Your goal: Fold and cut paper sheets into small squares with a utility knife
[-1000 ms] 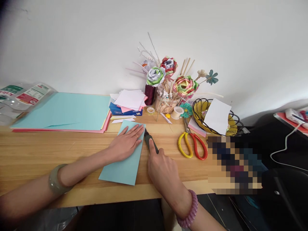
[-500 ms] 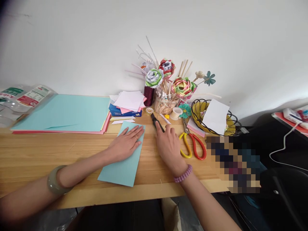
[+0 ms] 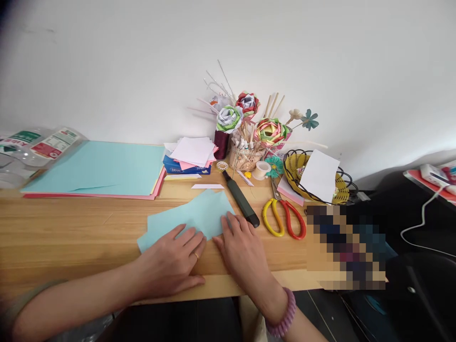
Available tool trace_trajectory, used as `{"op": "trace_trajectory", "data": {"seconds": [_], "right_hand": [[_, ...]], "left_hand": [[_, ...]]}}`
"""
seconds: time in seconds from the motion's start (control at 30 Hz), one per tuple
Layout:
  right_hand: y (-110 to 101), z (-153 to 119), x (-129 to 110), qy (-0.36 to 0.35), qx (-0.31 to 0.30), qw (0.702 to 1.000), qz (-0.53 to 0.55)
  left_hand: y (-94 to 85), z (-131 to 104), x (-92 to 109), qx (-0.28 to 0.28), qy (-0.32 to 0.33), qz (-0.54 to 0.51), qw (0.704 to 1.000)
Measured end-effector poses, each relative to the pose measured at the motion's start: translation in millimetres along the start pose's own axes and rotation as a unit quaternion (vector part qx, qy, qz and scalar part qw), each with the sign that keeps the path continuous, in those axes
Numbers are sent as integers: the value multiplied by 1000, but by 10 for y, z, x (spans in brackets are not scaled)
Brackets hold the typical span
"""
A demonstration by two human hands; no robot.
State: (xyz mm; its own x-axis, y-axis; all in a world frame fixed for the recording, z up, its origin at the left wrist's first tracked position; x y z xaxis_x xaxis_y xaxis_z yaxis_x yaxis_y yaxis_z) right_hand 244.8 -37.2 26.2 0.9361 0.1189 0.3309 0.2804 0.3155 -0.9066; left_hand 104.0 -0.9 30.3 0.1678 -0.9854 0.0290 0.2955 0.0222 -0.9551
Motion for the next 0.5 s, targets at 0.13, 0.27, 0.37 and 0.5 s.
{"op": "trace_trajectory", "data": {"seconds": [0.13, 0.27, 0.37, 0.5], "right_hand": [[-132, -193, -113, -3, 20, 1000, -15], [-275, -354, -151, -31, 44, 998, 45], [-276, -357, -51, -26, 20, 989, 143], [-137, -186, 71, 5, -18, 992, 125]], "left_hand": [[-13, -171, 92, -3, -10, 75, 997], [-17, -305, 35, 17, 11, 69, 997], [-10, -418, -3, 18, 9, 31, 999], [-19, -562, -87, 13, 30, -18, 999]]}}
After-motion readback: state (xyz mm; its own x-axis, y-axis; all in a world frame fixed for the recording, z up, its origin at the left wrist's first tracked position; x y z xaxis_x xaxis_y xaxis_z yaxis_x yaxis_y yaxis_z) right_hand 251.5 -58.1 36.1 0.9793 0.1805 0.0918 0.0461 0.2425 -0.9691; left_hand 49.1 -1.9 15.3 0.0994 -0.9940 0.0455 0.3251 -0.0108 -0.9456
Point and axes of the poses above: each hand's wrist, its own z-axis towards the middle knuckle, its own y-axis out of the palm, x = y × z, the point moved 4 cm from there along z, towards the middle knuckle, and after that the axes turned 12 degrees about -z, right-handed, at the moved point
